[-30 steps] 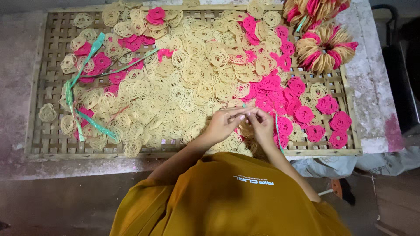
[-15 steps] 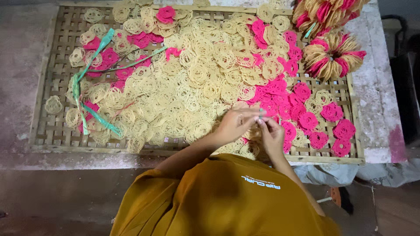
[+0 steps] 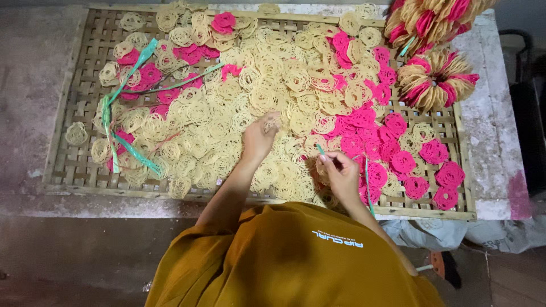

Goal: The person threads small circular woven items onto a thin green plastic strip, alternating between beige and pink pieces. They gather the threaded items into a compact bundle and place it on a wooden slatted tray with other similar bundles.

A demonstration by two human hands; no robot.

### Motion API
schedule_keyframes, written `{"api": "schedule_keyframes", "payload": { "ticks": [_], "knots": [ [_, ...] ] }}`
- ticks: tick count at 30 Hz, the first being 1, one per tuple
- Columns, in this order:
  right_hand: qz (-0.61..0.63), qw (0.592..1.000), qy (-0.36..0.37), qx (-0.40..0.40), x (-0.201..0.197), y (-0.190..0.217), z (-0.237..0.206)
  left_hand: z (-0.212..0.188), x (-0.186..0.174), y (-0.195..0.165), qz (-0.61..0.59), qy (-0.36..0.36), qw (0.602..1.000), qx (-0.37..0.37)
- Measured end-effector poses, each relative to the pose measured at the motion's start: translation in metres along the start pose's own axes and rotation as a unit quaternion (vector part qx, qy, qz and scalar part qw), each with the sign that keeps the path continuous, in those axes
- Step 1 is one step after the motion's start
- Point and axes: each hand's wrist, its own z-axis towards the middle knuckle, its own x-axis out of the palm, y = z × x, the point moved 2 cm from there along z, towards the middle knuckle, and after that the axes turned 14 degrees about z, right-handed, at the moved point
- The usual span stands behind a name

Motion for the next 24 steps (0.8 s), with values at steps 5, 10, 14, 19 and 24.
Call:
{"api": "schedule_keyframes", "payload": {
  "ticks": [5, 10, 14, 19, 24],
  "knots": [
    [-0.066, 0.997, 0.031, -0.038, 0.013, 0.007, 0.005, -0.008, 0.032, 0.002, -0.355, 0.083, 0.931, 0.008],
    [-0.059, 0.998, 0.032, -0.008, 0.018, 0.002, 0.010, -0.020, 0.059, -0.009, -0.387, 0.109, 0.913, 0.076],
    [-0.052, 0.997, 0.014, 0.049, 0.014, -0.004, 0.012, -0.028, 0.060, -0.019, -0.337, 0.101, 0.929, 0.117],
    [-0.023, 0.998, 0.007, 0.057, 0.010, -0.013, 0.014, -0.046, 0.059, -0.035, -0.302, 0.058, 0.916, 0.257],
    [0.020, 1.000, 0.006, 0.007, 0.003, -0.022, 0.013, -0.055, 0.066, -0.035, -0.260, 0.138, 0.929, 0.225]
  ]
}}
